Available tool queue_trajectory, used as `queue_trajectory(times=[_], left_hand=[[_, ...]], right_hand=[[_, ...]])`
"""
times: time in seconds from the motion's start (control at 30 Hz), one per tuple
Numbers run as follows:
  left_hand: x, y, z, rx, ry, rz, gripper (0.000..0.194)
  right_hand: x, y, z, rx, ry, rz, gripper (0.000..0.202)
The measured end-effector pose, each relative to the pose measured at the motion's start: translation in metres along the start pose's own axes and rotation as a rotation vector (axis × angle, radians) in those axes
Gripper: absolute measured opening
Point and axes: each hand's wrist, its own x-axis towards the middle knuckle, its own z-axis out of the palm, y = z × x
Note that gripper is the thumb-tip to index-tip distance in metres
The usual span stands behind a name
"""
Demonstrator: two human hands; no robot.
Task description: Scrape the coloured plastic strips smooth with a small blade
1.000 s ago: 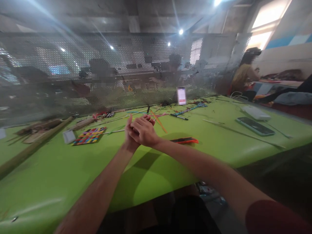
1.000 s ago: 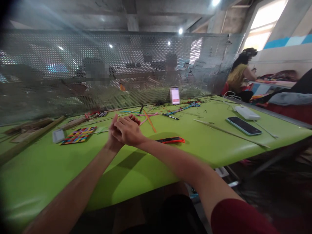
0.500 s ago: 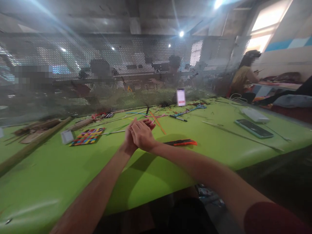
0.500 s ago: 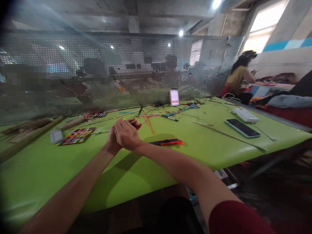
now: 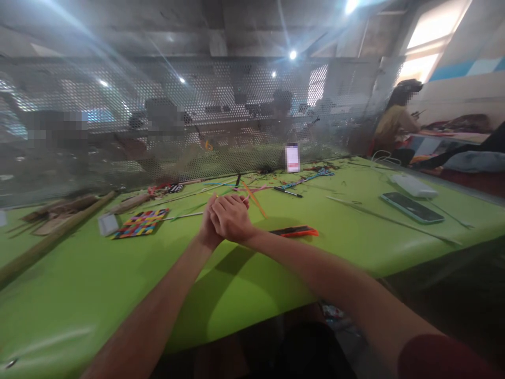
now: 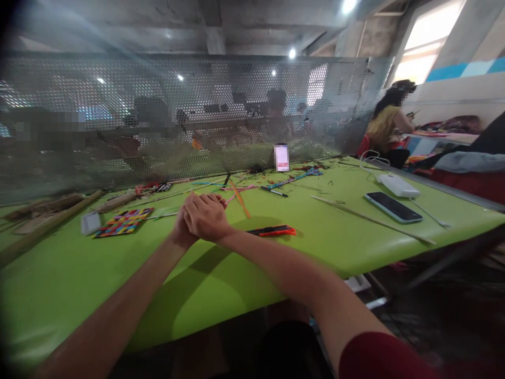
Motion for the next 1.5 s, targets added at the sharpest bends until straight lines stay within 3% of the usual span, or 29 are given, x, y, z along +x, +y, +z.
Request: queue_trajectory(times=[0.2,0.4,0.6,0.8,0.93,1.2,1.5], left_hand=[[-0.007,0.002,0.003,-0.065,-0.101,-0.026,0.046],[-0.006,0.002,0.004,-0.079,-0.031,0.009,0.049],[-0.008,0.009,0.007,-0.097,0.196,-0.051,0.047],[-0.013,0.013,0.009,-0.146,0.134,-0.083,0.048],[-0.01,0.012,0.005,-0.167,0.154,-0.093,0.043],[-0.001,0.006,-0.009,-0.139,0.203,-0.087,0.032],[-0.004,0.003,0.001,-0.059,0.287,-0.076,0.034]], right_hand=[[0.003,0.008,-0.009,-0.016,-0.022,0.026,0.031],[0.005,0.015,-0.01,0.037,-0.016,0.088,0.029],[-0.001,0.021,0.001,0.023,-0.048,0.052,0.03],[-0.003,0.018,0.005,0.015,-0.048,-0.069,0.029],[-0.003,0.018,0.006,0.006,-0.054,-0.149,0.028],[-0.01,0.018,0.012,-0.04,-0.009,-0.133,0.03],[-0.012,0.016,0.013,-0.071,0.029,-0.125,0.029]])
